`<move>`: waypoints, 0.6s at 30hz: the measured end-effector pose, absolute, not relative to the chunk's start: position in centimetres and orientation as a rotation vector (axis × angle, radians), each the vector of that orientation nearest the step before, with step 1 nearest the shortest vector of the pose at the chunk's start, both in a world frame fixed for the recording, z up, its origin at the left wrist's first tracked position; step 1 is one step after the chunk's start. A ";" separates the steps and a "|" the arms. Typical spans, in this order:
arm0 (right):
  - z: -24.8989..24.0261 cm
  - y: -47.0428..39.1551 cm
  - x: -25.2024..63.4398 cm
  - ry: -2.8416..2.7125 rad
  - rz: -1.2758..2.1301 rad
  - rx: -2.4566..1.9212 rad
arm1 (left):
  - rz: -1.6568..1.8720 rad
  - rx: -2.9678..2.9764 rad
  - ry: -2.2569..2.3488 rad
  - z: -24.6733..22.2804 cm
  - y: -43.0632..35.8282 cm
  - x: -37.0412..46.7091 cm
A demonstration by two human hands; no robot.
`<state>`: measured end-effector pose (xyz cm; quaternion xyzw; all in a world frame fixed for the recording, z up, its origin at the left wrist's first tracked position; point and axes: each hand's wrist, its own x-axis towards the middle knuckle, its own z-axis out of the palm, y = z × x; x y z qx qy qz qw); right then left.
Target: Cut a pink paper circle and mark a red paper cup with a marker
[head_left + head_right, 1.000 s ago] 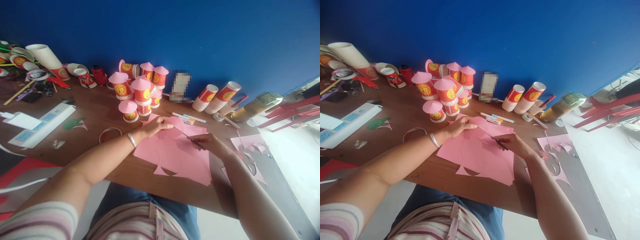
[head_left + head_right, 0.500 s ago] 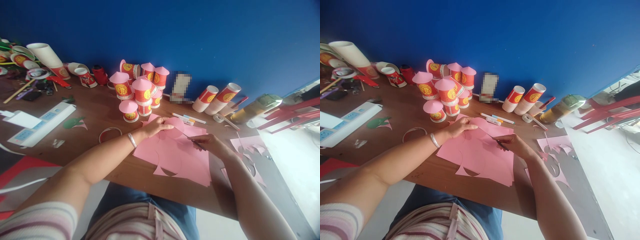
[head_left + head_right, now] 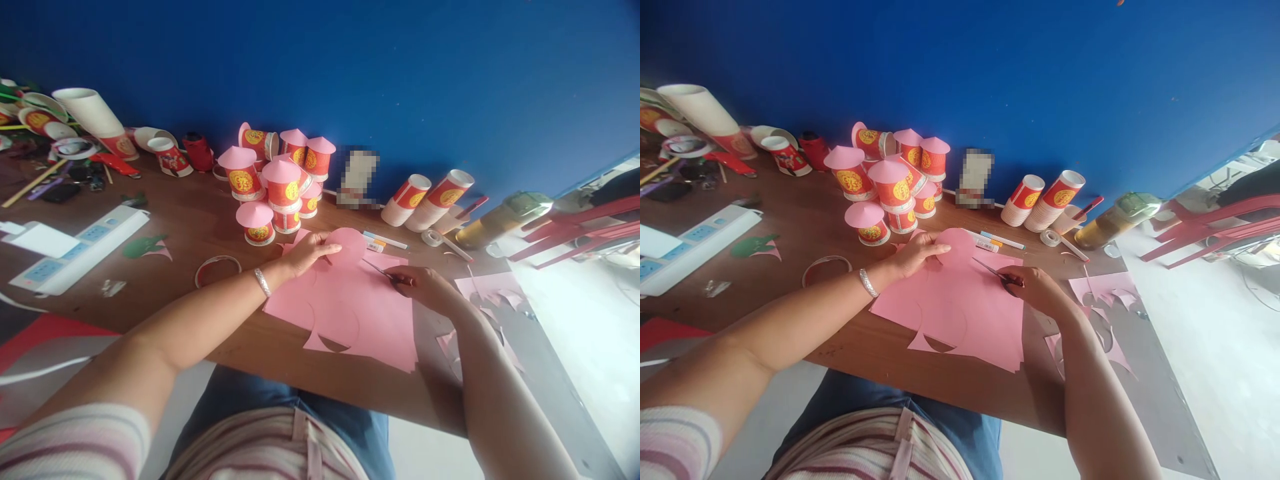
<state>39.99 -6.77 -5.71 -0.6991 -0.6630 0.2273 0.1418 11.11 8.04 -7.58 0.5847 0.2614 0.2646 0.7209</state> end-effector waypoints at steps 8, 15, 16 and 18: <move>-5.2 -7.0 40.6 -1.985 0.678 -1.999 | 0.585 1.548 0.723 -6.8 8.4 11.9; -5.1 -6.8 40.6 -2.017 0.618 -1.997 | 0.495 1.891 0.853 -6.4 8.3 10.8; -5.0 -6.8 40.6 -2.001 0.602 -2.019 | 0.471 1.946 0.870 -6.3 8.2 10.5; -5.0 -6.8 40.5 -1.976 0.584 -2.049 | 0.401 2.071 0.910 -5.9 7.8 10.0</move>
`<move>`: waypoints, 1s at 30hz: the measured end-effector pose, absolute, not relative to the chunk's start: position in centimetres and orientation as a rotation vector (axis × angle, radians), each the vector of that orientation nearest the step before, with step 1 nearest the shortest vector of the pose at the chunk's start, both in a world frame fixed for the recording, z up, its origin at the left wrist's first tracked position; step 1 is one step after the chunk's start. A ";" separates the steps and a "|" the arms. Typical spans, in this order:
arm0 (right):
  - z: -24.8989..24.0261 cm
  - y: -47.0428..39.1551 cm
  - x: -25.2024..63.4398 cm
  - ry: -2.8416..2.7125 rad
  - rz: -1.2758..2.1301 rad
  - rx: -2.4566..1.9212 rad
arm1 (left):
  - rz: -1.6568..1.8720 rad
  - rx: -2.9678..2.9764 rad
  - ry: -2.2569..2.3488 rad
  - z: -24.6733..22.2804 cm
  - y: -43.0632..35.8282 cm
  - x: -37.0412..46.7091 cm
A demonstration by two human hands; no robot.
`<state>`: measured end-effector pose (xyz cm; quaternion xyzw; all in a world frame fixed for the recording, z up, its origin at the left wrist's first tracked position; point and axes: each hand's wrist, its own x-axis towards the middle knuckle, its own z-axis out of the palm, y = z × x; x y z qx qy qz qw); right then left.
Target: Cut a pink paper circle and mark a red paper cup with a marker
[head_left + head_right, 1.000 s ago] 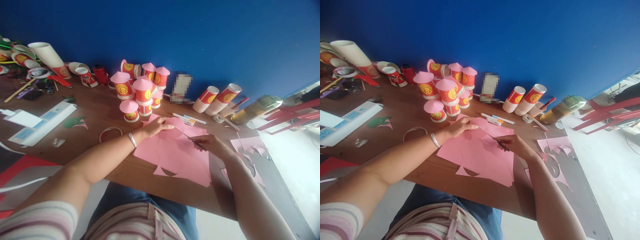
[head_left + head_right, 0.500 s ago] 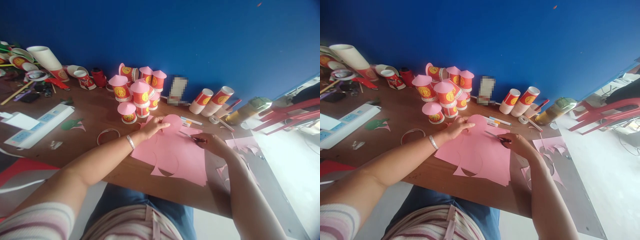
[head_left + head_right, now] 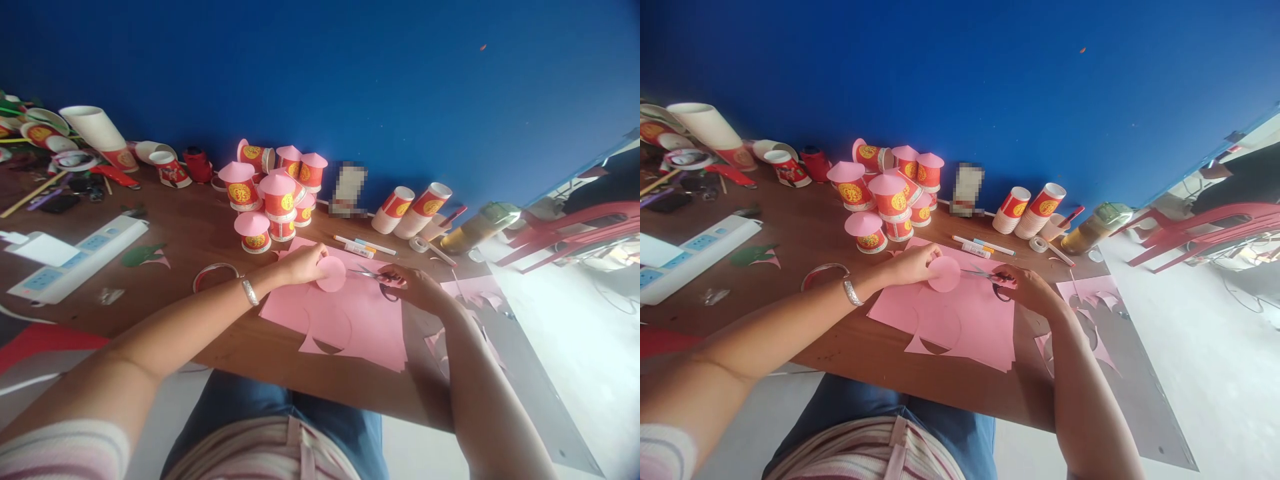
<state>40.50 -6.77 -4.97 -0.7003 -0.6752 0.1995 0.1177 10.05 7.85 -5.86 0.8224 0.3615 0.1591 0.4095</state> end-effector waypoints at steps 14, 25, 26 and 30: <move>-4.3 -6.1 39.9 -1.997 0.184 -2.218 | 0.123 2.694 0.984 -3.3 8.1 9.8; -5.0 1.3 33.1 -2.108 -0.173 -2.326 | 0.811 2.363 0.826 -8.1 9.8 12.1; -5.2 1.5 33.0 -2.106 -0.178 -2.323 | 0.838 2.342 0.788 -8.5 9.8 12.0; -5.6 1.4 32.9 -2.013 -0.173 -2.200 | 0.945 2.271 0.712 -9.6 9.4 11.8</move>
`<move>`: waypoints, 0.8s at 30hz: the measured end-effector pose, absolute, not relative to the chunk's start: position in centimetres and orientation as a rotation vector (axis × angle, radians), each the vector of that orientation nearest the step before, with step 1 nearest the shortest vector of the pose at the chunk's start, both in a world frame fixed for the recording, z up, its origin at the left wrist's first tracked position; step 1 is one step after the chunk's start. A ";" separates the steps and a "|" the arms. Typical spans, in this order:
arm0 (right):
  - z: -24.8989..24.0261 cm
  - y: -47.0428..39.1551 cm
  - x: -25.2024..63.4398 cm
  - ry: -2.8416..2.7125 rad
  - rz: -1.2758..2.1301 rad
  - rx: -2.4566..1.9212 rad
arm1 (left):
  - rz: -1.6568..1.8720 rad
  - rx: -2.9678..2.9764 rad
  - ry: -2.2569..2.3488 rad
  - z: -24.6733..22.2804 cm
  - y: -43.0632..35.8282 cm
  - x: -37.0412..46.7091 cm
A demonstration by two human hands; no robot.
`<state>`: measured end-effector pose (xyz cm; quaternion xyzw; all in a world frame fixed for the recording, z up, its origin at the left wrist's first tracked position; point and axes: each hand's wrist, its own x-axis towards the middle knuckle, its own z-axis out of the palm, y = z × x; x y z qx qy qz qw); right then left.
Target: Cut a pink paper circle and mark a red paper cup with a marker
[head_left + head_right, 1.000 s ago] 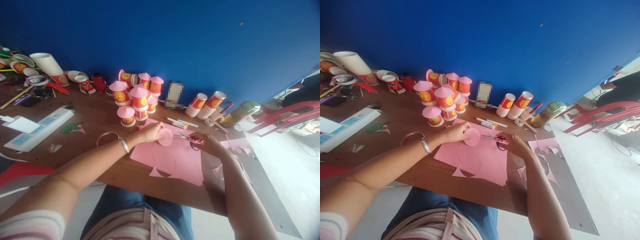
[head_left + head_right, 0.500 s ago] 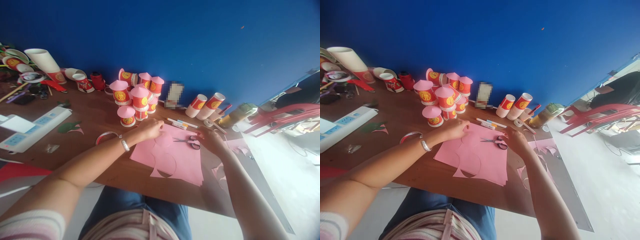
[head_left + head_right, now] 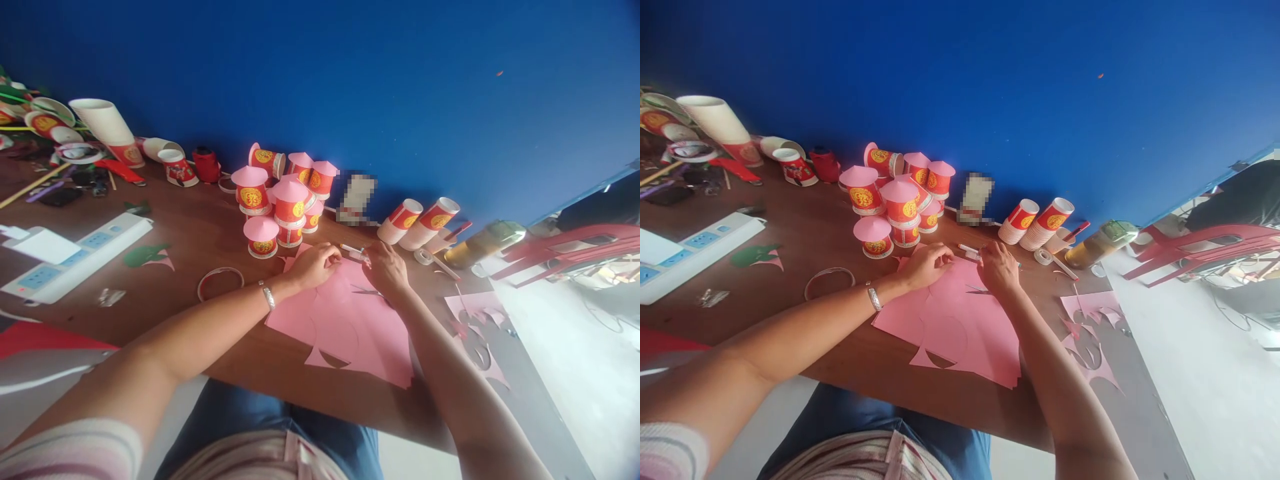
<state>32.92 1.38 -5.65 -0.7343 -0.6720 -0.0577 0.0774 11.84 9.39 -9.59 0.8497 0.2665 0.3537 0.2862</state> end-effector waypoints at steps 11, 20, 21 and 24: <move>-7.6 -1.4 29.5 -1.146 1.203 -1.185 | 0.917 1.897 0.496 -8.1 7.4 11.8; -7.8 -1.4 30.0 -1.110 1.293 -1.143 | 0.835 1.872 0.468 -7.9 7.9 11.4; -7.8 -1.4 30.0 -1.152 1.299 -1.173 | 0.835 1.893 0.442 -8.0 8.0 11.4; -7.6 -1.3 29.9 -1.270 1.176 -1.273 | 0.894 1.917 0.434 -8.3 8.1 11.6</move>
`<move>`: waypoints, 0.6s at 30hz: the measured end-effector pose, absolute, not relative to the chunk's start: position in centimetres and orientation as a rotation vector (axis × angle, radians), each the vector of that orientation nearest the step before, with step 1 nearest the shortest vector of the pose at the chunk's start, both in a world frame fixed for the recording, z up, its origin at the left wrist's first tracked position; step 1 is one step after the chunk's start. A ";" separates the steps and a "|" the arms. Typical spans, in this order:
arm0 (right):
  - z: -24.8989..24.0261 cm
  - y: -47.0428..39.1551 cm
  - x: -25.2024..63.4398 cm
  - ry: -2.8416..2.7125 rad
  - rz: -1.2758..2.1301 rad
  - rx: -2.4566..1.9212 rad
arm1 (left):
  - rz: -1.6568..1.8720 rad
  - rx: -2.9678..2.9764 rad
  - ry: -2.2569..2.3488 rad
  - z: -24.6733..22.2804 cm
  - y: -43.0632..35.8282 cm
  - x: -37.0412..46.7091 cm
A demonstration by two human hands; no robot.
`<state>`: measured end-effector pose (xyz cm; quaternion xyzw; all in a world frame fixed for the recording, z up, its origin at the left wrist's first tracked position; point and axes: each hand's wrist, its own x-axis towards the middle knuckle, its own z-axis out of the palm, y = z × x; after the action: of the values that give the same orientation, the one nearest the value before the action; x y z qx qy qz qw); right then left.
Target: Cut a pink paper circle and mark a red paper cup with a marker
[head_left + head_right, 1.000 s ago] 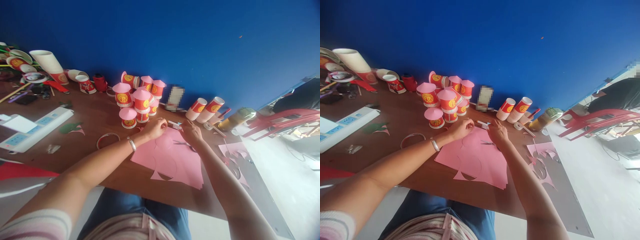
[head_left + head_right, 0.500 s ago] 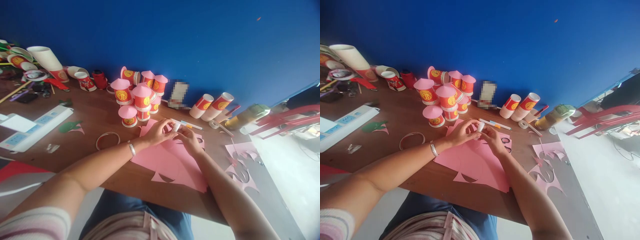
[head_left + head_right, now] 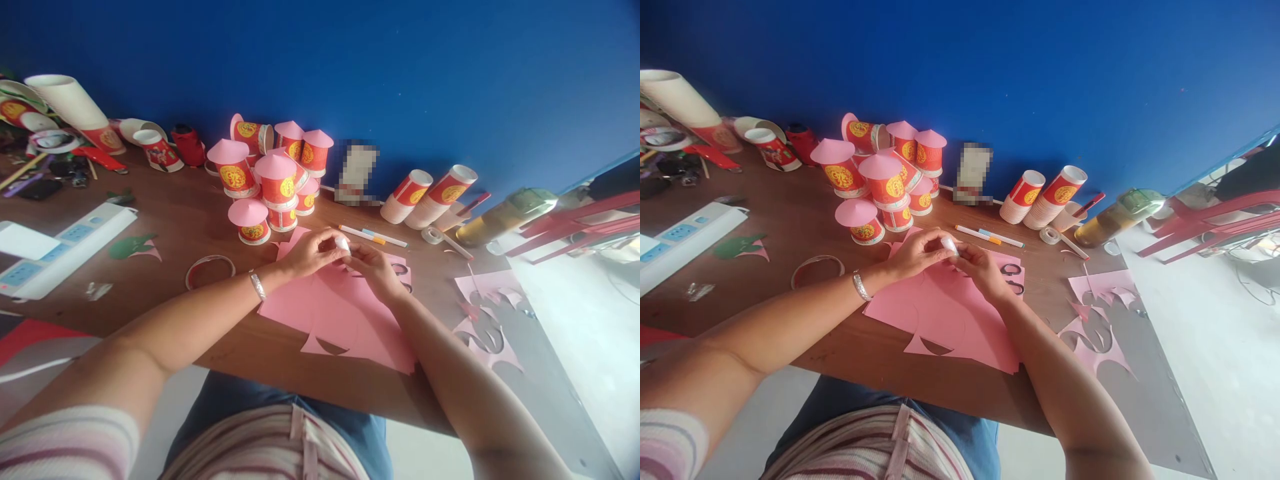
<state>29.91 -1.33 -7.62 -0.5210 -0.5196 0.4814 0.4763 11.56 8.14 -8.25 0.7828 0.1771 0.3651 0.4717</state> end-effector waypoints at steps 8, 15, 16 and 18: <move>-7.6 -1.5 29.6 -1.114 1.001 -1.222 | 0.934 2.057 0.431 -8.7 7.9 11.4; -7.4 -1.6 29.3 -1.002 1.067 -1.087 | 0.998 2.357 0.478 -9.3 7.9 11.5; -7.4 -1.5 29.4 -1.002 1.032 -1.104 | 1.003 2.369 0.476 -9.4 8.0 11.6; -7.4 -1.4 29.6 -1.025 0.961 -1.148 | 1.011 2.385 0.474 -9.4 8.1 11.6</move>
<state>29.60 -1.44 -7.44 -0.4983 -0.4450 0.4174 0.6159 11.63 8.13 -9.39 0.8765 0.1744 0.3717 0.2514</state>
